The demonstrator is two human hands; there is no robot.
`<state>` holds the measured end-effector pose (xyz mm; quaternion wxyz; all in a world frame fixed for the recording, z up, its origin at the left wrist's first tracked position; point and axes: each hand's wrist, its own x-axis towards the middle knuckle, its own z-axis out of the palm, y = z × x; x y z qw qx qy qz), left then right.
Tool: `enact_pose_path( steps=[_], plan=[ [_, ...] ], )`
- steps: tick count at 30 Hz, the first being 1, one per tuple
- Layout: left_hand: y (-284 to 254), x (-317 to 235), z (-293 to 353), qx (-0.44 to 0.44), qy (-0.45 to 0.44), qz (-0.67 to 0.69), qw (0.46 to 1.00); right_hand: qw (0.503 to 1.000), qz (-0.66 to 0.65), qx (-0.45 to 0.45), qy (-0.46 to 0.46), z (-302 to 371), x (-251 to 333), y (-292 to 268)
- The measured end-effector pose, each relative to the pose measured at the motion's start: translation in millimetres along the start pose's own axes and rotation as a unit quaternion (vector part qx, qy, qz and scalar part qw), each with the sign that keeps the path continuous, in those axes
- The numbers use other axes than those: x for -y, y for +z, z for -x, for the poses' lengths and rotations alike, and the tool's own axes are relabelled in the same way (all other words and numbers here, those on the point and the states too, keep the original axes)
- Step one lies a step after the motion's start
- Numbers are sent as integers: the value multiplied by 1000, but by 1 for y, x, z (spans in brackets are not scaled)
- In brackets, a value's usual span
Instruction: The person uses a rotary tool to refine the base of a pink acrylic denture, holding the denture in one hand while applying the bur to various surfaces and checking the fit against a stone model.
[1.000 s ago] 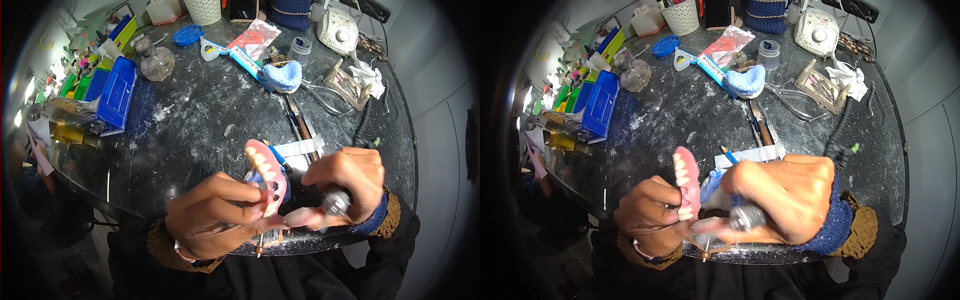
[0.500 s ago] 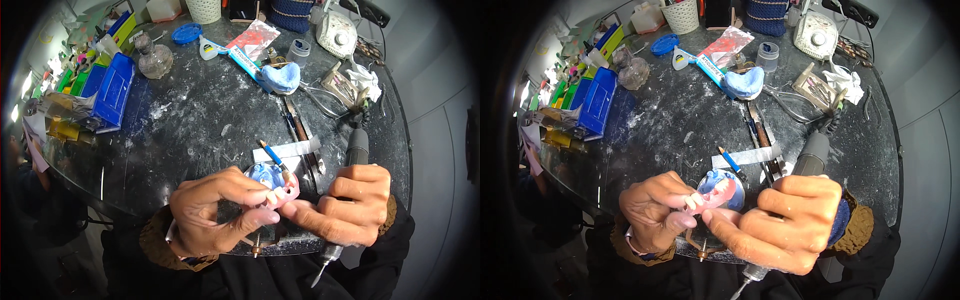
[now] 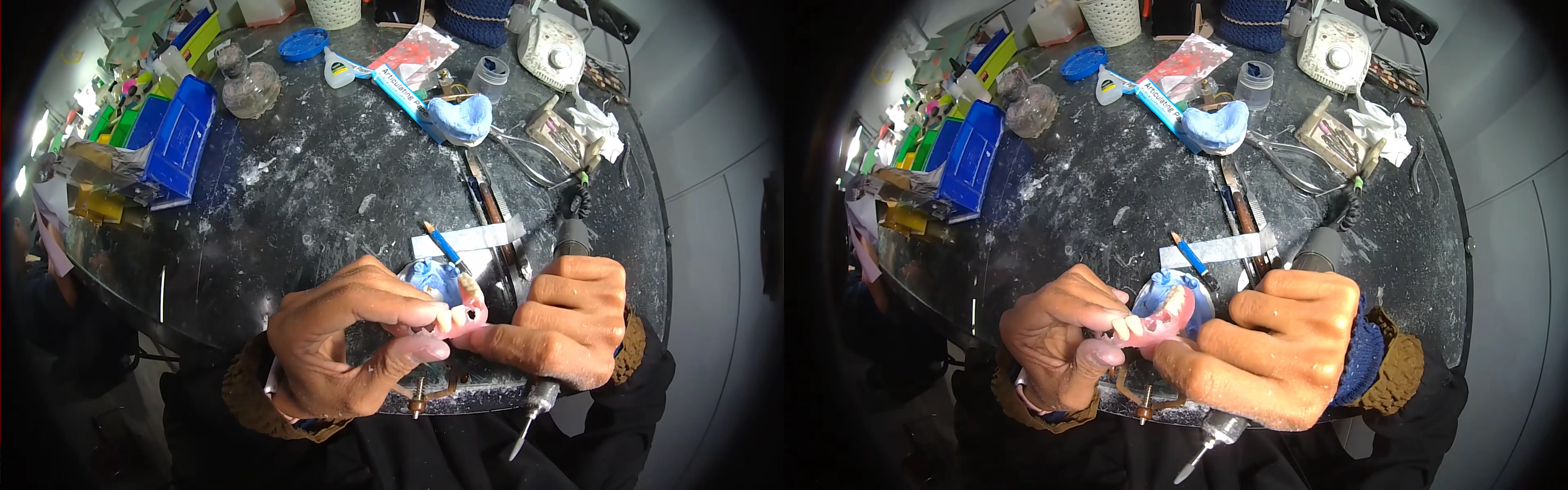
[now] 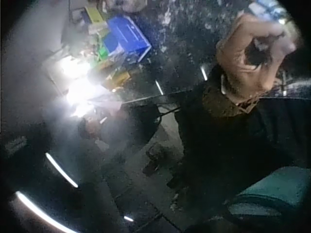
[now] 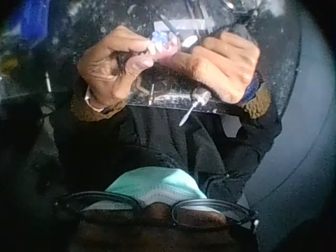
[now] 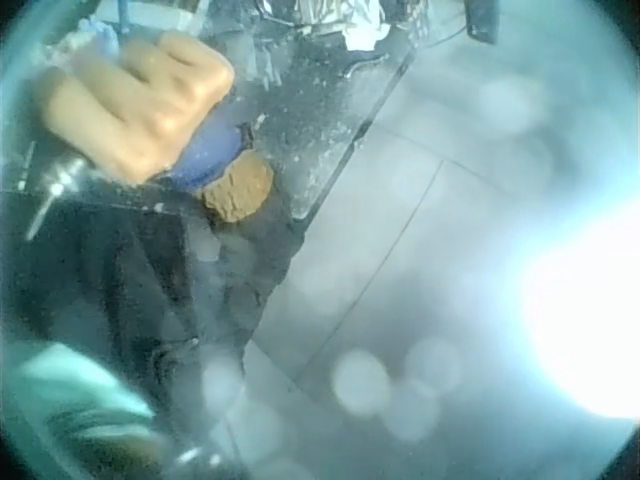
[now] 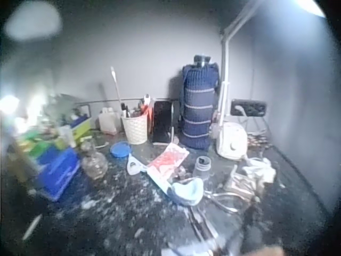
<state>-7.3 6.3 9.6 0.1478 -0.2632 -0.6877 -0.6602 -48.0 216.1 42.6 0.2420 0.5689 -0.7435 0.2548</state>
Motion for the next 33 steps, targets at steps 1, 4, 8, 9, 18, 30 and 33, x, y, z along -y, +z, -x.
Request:
enact_pose_path(
  steps=[1, 4, 8, 9, 18, 30, 33],
  plan=[
    [-1, 1, -1, 0, 1, -1, 1000, 1000, 0, -1, -1, 1, -2, 1],
    [-3, 5, -1, 29, 55, -21, 998, 998, -23, 4, 55, 1, -3, -1],
    [-5, -1, 0, 50, 54, -18, 997, 997, 8, 9, 70, -1, -1, 1],
    [-5, -4, 1, 48, 33, -24, 998, 998, 6, 15, 53, 0, -3, 1],
    [-6, 1, 0, 41, 53, -11, 998, 998, -13, 27, 54, -1, -7, -2],
    [-7, -3, -7, 114, 48, -51, 991, 995, 16, 82, 56, -6, -8, -17],
    [-7, -1, 0, 85, 35, -8, 996, 984, -57, -71, 155, -3, -3, -3]
  ],
)
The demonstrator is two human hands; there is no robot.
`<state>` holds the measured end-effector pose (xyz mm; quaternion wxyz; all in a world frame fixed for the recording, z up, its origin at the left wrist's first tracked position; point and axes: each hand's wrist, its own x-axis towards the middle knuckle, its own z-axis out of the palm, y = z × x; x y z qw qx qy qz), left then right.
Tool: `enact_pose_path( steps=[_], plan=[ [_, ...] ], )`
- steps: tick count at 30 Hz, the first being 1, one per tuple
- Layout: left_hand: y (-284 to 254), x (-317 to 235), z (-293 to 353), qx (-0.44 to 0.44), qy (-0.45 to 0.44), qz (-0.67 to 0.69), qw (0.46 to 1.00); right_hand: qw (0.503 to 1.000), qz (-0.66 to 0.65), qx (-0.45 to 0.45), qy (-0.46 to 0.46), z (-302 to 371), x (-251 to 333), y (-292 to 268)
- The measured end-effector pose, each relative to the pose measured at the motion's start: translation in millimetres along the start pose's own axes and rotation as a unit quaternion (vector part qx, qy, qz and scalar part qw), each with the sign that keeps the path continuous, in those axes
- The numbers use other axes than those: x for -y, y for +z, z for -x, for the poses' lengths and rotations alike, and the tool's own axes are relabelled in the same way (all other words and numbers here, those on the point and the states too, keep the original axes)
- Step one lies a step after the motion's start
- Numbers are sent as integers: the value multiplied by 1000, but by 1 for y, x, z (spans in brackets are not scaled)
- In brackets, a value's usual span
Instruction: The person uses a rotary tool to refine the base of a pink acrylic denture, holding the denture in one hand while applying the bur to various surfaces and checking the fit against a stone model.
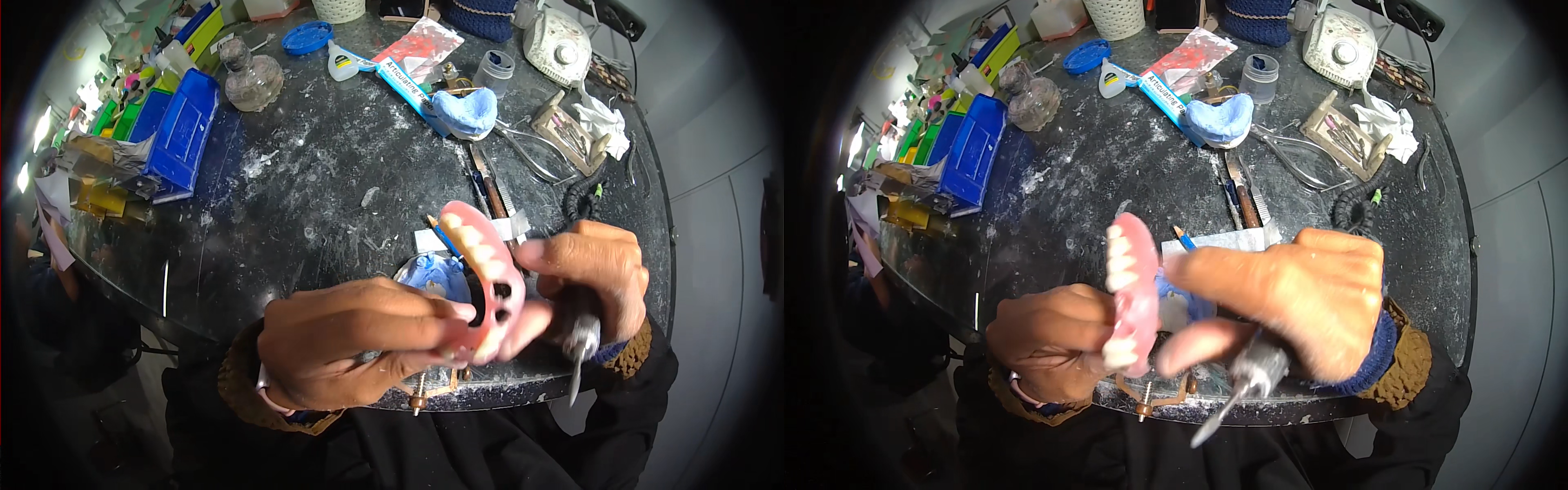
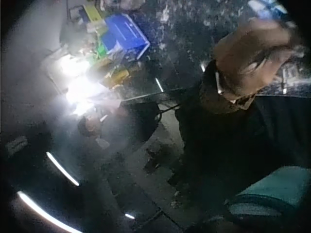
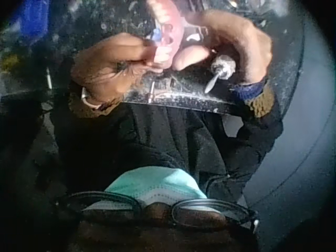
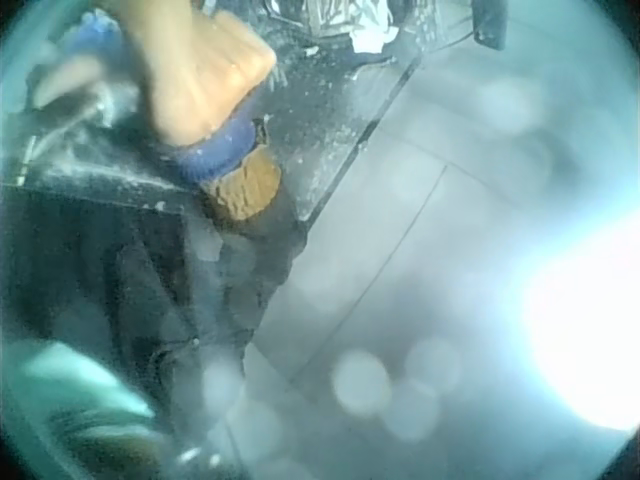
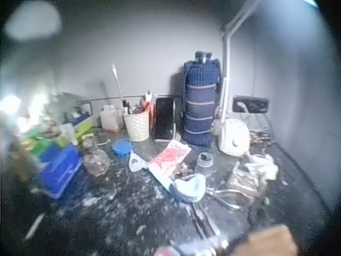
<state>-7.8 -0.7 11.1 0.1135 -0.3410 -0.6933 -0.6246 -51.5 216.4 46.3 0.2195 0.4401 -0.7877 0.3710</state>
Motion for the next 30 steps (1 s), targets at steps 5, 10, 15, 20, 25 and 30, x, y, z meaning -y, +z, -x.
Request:
enact_pose_path(
  steps=[5, 10, 15, 20, 25, 30],
  plan=[
    [2, -6, 3, -12, 44, -11, 999, 992, 37, 115, -28, 5, -13, 5],
    [10, -3, 5, -56, 117, -22, 991, 988, 38, 147, -35, 8, -5, 12],
    [10, 0, 7, -51, 87, 9, 995, 989, 29, 130, -69, 7, -6, 15],
    [14, 3, 10, -66, 95, 63, 991, 991, 26, 127, -45, 9, -1, 19],
    [10, 4, 11, -51, 114, 36, 991, 993, 2, 113, -43, 13, 2, 20],
    [16, 0, 13, -62, 116, 18, 991, 995, 3, 90, -33, 17, 7, 22]
  ],
)
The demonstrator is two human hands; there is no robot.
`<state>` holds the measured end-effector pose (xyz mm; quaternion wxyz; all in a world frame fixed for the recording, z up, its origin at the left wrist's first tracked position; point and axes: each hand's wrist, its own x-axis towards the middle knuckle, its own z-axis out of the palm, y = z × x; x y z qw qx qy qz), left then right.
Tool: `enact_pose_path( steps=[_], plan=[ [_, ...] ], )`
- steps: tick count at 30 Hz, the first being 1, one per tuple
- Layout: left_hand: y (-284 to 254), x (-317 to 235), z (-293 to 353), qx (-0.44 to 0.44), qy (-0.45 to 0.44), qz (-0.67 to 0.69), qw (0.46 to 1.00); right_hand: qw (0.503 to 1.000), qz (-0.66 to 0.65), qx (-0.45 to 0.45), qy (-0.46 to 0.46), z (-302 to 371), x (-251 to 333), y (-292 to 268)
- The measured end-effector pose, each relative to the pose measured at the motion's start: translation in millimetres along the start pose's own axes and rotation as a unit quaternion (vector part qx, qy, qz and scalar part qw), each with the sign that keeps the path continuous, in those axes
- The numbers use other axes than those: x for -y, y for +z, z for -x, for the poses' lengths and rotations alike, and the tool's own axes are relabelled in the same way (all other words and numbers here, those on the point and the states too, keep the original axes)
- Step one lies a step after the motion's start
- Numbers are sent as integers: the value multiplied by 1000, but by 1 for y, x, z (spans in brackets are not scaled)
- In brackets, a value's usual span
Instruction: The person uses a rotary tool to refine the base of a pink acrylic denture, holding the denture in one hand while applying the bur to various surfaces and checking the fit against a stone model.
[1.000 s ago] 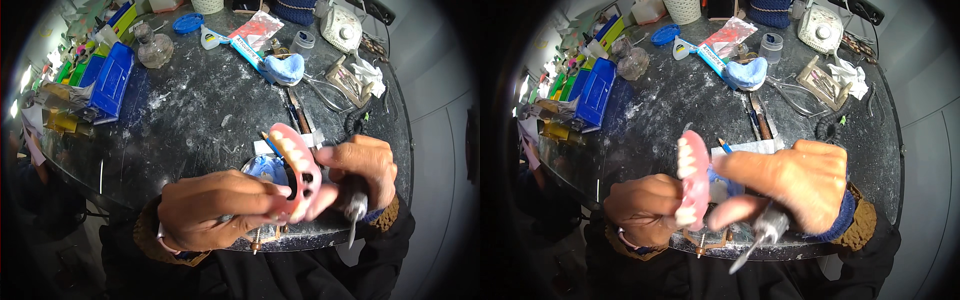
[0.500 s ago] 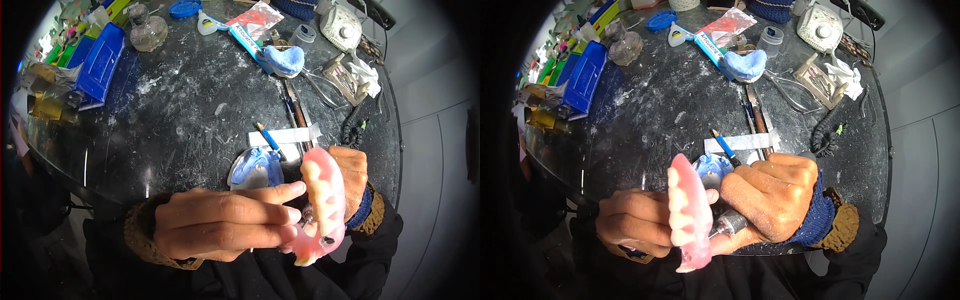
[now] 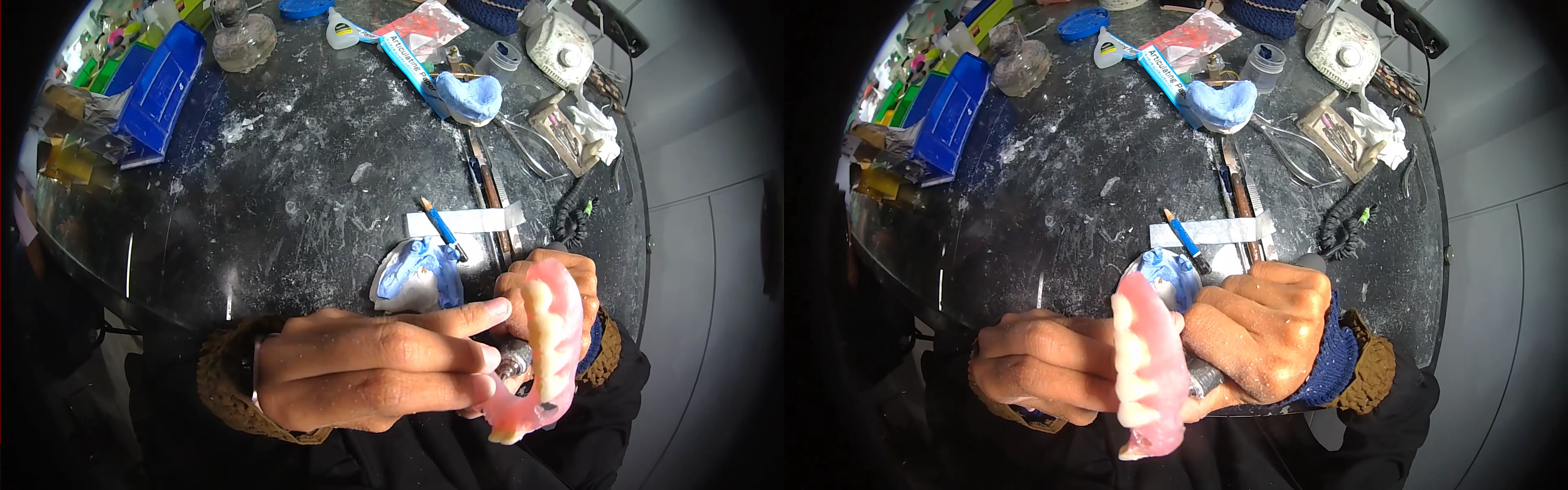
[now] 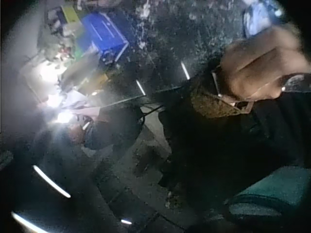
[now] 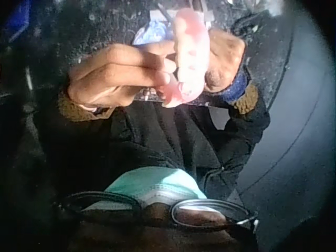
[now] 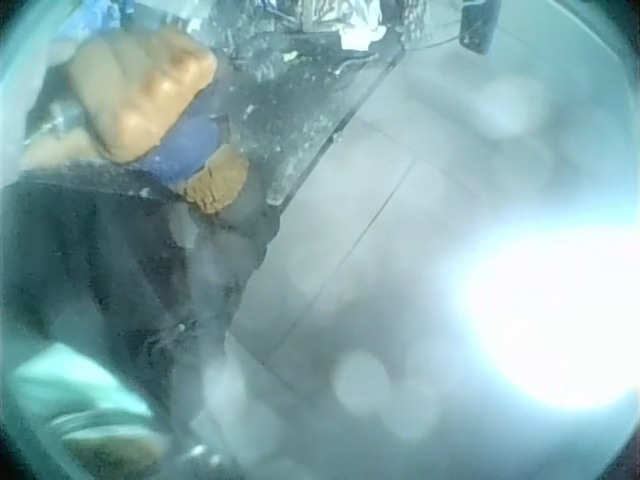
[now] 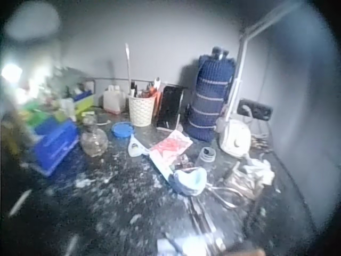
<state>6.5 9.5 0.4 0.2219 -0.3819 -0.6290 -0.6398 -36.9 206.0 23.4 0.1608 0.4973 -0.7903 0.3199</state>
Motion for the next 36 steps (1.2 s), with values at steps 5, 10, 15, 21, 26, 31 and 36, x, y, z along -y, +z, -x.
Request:
enact_pose_path(
  steps=[5, 10, 15, 21, 26, 31, 36],
  plan=[
    [-2, 2, -1, -7, -2, 19, 1000, 1000, -9, -13, -6, -3, -3, 2],
    [-3, 3, -4, 8, 1, 27, 1000, 1000, 1, -8, -5, 5, 4, 2],
    [1, 4, -2, -17, 5, 5, 1000, 999, 5, 40, -24, -3, -6, 0],
    [0, 2, -6, -7, 7, 0, 1000, 999, 26, 0, -20, 2, 1, -1],
    [-7, 1, -4, 18, -27, 53, 998, 998, 23, 37, -41, -14, -1, -7],
    [1, 14, -6, 11, -42, 119, 992, 996, 53, 66, 27, -10, 1, -16],
    [1, 14, -1, 29, -62, 28, 997, 995, 85, 35, 33, -7, 11, -11]
  ],
)
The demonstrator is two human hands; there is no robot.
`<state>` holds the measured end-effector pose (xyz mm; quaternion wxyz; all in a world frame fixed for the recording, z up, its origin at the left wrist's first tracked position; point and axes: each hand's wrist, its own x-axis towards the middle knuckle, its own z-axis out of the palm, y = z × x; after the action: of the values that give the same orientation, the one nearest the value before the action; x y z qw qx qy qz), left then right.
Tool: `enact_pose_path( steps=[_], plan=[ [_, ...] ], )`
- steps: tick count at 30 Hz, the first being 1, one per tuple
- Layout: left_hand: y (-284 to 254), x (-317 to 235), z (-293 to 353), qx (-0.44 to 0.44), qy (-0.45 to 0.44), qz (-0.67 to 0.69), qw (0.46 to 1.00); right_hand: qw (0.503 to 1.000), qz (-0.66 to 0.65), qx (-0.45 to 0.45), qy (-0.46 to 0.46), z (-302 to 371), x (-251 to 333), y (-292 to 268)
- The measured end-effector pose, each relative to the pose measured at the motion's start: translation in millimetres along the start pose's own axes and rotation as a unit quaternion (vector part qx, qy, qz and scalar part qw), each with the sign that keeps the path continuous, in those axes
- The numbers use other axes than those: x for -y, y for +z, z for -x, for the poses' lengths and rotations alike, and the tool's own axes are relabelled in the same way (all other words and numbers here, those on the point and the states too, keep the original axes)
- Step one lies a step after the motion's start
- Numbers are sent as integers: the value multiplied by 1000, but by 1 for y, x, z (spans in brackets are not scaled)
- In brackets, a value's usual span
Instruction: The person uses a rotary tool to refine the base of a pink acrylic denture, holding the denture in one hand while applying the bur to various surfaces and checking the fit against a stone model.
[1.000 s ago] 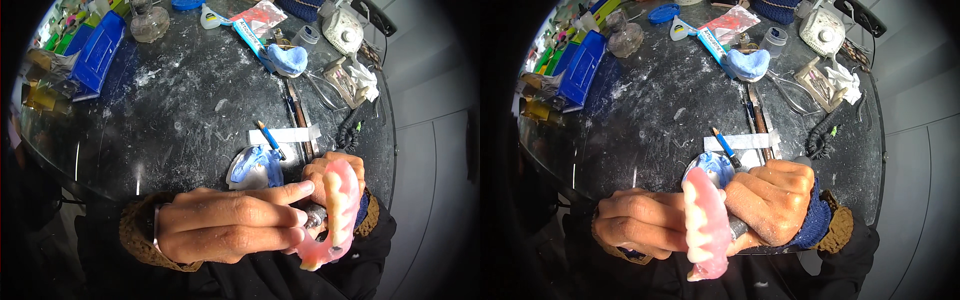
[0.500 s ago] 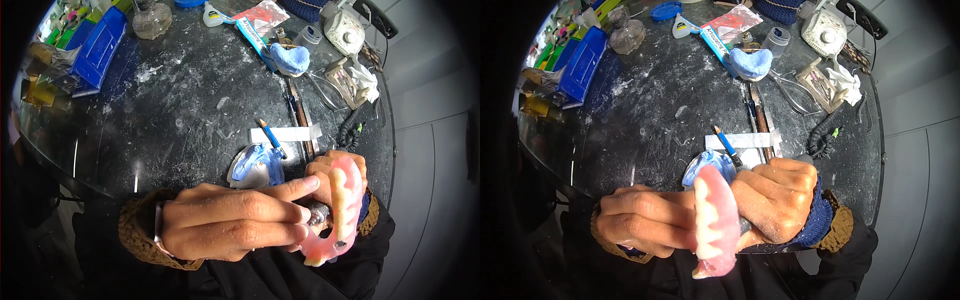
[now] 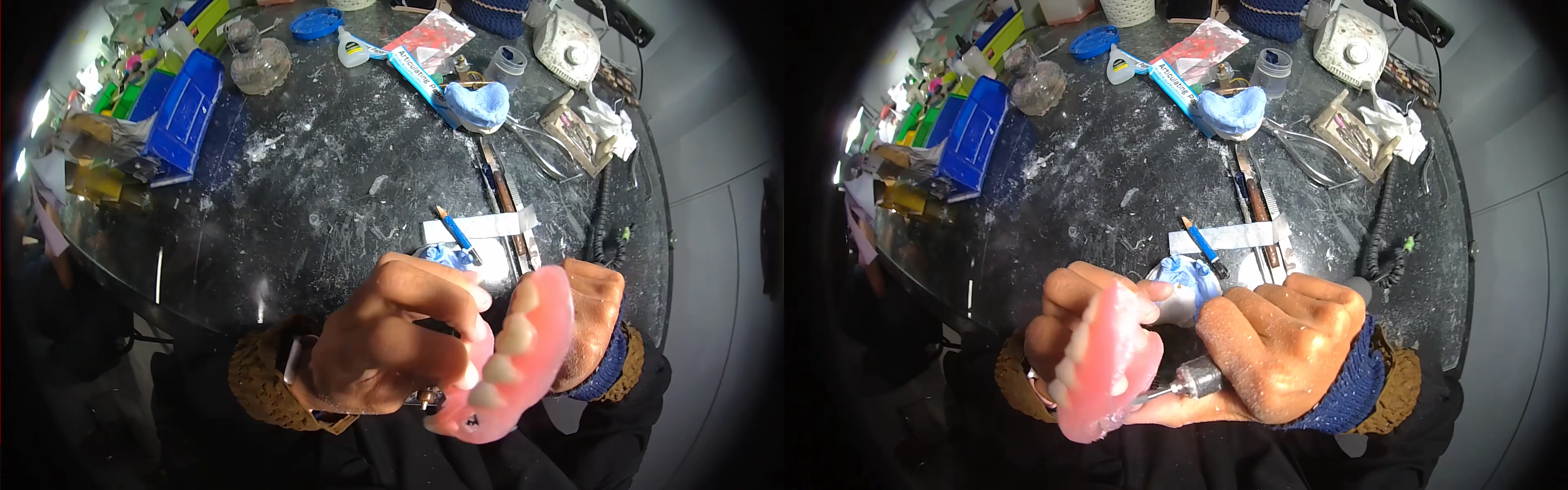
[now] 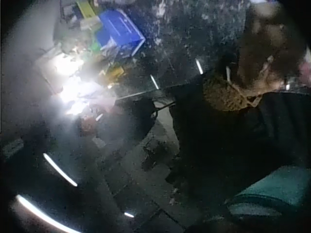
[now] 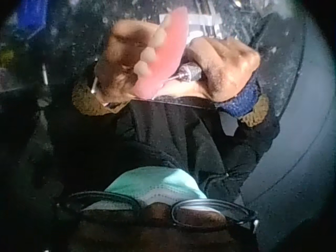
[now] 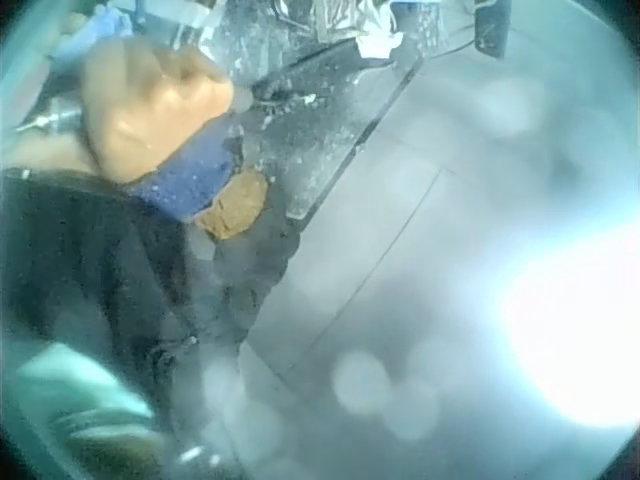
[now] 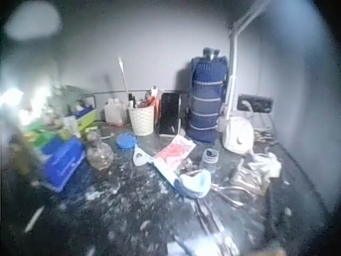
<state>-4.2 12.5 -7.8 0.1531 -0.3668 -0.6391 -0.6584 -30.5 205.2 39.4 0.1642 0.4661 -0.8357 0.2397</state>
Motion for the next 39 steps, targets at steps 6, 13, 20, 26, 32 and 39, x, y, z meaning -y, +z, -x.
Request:
enact_pose_path(
  steps=[6, 13, 20, 26, 32, 39],
  plan=[
    [6, 8, -3, 3, 25, 94, 995, 995, 101, -7, 21, -1, 9, -8],
    [-4, 8, -3, 87, 14, 11, 996, 990, 136, -33, -3, 6, 6, -8],
    [0, 9, 1, 47, 12, 53, 997, 990, 134, -30, 11, 6, 11, -8],
    [2, 11, 3, 44, 33, 68, 996, 994, 101, -39, -9, 5, 2, -6],
    [1, 10, -2, 64, 29, 37, 997, 990, 132, -31, -23, 6, 1, -9],
    [1, 17, 2, 56, 40, 23, 997, 989, 141, -26, -36, 6, -2, -9]
  ],
)
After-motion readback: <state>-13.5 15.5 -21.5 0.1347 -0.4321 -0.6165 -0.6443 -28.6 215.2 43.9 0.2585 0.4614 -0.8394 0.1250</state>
